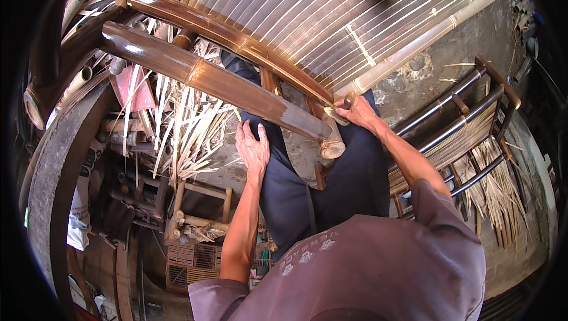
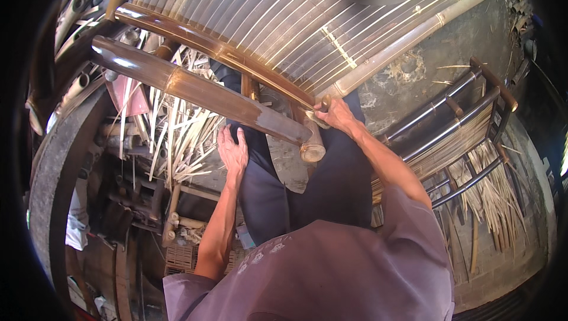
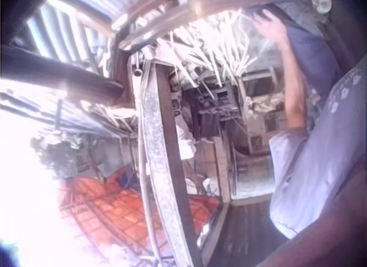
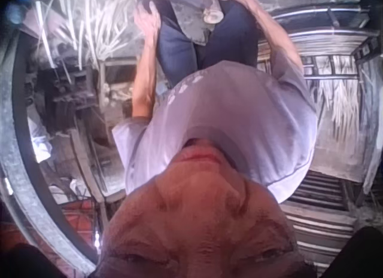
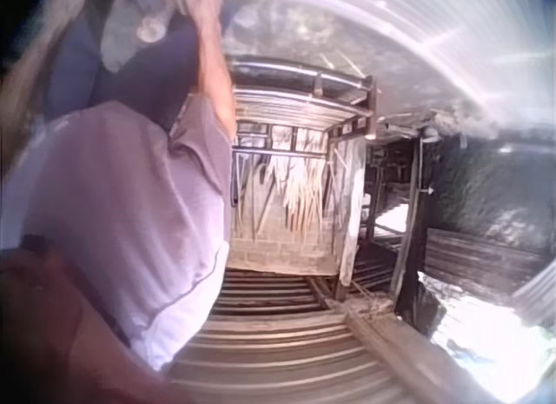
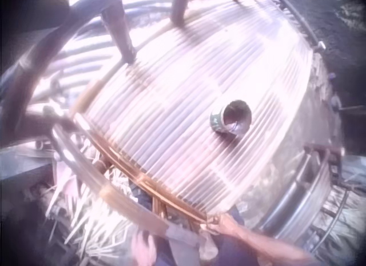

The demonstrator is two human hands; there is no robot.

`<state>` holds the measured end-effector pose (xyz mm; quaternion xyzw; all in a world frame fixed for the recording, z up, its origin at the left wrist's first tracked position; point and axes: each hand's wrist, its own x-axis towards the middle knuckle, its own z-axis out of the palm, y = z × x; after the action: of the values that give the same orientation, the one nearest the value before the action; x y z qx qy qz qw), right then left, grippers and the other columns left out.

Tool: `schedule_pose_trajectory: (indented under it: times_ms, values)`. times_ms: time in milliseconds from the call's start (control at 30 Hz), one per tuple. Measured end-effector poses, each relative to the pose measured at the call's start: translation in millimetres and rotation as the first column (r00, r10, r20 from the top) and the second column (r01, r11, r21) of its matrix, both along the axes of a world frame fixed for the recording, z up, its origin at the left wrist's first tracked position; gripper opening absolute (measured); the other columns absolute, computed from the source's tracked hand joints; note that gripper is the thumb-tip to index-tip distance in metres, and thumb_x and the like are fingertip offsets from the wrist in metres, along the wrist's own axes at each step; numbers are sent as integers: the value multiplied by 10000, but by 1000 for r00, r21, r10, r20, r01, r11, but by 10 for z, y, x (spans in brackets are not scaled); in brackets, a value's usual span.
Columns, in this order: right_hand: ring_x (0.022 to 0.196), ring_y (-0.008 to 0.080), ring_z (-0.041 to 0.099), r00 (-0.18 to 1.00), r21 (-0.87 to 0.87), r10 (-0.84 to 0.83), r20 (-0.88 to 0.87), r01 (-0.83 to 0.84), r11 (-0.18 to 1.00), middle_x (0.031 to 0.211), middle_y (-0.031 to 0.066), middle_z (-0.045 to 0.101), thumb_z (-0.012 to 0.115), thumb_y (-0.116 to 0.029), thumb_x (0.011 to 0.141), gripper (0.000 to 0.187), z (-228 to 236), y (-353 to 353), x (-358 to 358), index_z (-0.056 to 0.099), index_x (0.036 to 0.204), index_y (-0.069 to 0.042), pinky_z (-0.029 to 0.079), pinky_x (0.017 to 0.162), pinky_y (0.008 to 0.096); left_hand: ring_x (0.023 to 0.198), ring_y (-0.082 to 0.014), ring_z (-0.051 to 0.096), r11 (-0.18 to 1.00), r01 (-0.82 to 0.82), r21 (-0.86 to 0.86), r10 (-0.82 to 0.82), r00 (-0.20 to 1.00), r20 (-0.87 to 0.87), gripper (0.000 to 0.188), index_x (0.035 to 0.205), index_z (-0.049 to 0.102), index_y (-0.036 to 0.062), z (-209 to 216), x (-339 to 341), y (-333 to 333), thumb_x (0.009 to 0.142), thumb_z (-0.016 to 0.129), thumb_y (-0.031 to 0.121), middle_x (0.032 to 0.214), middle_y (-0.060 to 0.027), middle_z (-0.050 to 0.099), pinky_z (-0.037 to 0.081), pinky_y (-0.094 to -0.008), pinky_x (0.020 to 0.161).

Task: The person applies a varnish to a bamboo chair using a brush. They dip the brush into a can and coat the chair's frame and seat slats, repeatedly reloading the brush as needed.

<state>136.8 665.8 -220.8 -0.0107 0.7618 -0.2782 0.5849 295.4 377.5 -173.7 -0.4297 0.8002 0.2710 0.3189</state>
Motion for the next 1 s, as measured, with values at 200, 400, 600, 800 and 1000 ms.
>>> schedule_pose_trajectory:
  times_ms: [200, 400, 600, 800, 1000]
  values:
    - [967, 222, 678, 956, -172, -132, 264, 181, 968, 1061, 118, 728, 710, -324, 853, 327, -14, 84, -157, 740, 1121, -137, 515, 897, 354, 1311, -401, 427, 999, 28, -23, -28, 1000, -13, 527, 1334, 521, 12, -42, -23, 9, 970, 511, 394, 1416, -252, 456, 341, -477, 1086]
    - [984, 240, 669, 994, -111, 64, 88, -55, 992, 1038, 109, 724, 693, -313, 862, 310, 46, -140, 13, 733, 1099, -118, 502, 890, 365, 1315, -392, 428, 999, 33, 7, -33, 999, -6, 527, 1327, 534, 11, -29, -16, 34, 957, 529, 386, 1424, -241, 459, 336, -476, 1094]
    - [894, 174, 671, 954, -97, -197, 225, 223, 970, 942, 83, 729, 717, -335, 834, 344, 232, -14, -33, 731, 1044, -63, 517, 833, 337, 1272, -412, 461, 998, 50, -48, -51, 998, -27, 520, 1312, 541, 5, -7, -29, 39, 961, 527, 388, 1372, -251, 500, 370, -474, 1069]
    - [731, 168, 664, 968, 163, -192, 164, 165, 973, 808, 110, 693, 754, -356, 843, 421, 891, -68, -530, 712, 1031, 19, 535, 666, 314, 1259, -415, 470, 999, 34, -33, -35, 998, -46, 510, 1303, 544, -3, -41, -25, 9, 963, 523, 376, 1368, -247, 495, 378, -483, 1055]
    - [912, 193, 688, 722, -61, -552, -417, 584, 810, 1035, 147, 719, 738, -363, 863, 479, 1704, -279, -1816, 679, 1168, 1, 562, 816, 373, 1309, -398, 431, 1000, 3, -21, -3, 1000, -20, 526, 1327, 527, 0, 22, -76, 42, 966, 510, 382, 1421, -246, 453, 345, -485, 1082]
